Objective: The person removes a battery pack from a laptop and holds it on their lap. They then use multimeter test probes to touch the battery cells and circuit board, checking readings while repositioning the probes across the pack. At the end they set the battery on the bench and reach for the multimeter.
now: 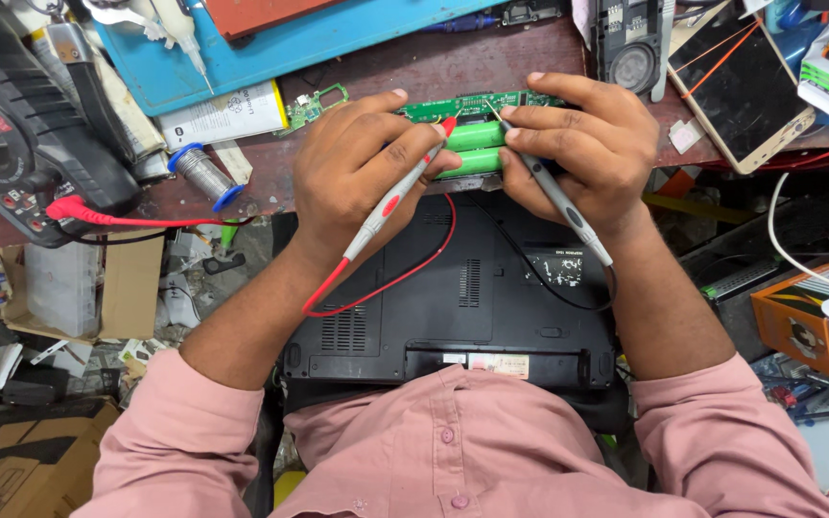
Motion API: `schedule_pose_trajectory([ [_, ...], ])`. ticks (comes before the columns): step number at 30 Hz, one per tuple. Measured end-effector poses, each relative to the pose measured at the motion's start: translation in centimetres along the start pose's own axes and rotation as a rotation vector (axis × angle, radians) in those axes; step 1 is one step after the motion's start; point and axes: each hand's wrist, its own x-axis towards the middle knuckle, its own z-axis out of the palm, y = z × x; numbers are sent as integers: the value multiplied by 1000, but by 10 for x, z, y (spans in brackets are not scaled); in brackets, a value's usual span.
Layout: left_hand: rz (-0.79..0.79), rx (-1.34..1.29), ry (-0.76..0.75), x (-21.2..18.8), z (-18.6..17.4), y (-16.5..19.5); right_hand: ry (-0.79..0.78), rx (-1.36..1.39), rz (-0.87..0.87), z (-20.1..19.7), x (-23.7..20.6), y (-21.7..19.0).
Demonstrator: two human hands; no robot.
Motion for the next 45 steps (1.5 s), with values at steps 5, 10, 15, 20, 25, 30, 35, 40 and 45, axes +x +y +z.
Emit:
schedule_pose_trajectory([
  [5, 11, -4, 5, -2, -4, -5, 4, -63, -36, 2, 12, -7],
  [10, 5, 24, 31, 0, -3, -7, 9, -20, -9, 5, 19, -12],
  [15, -11, 36, 62, -1, 0, -7, 12, -25, -26, 6, 16, -8],
  [20, 4, 39, 78, -1, 2, -8, 30, -11, 3, 8, 9, -4],
  [25, 25, 33, 69, 3, 0, -7, 31, -1, 33, 7, 7, -1],
  [30, 29, 17, 60, 7, -2, -6, 52, 0, 40, 8, 12, -4],
  [35, 10, 7, 66, 8, 1, -4, 90, 16, 8, 6, 15, -3],
  [40, 14, 40, 64, 13, 3, -1, 100, 13, 14, 2, 14, -2],
  [45, 14, 51, 64, 20, 2, 5, 133, 2, 34, -2, 16, -6],
])
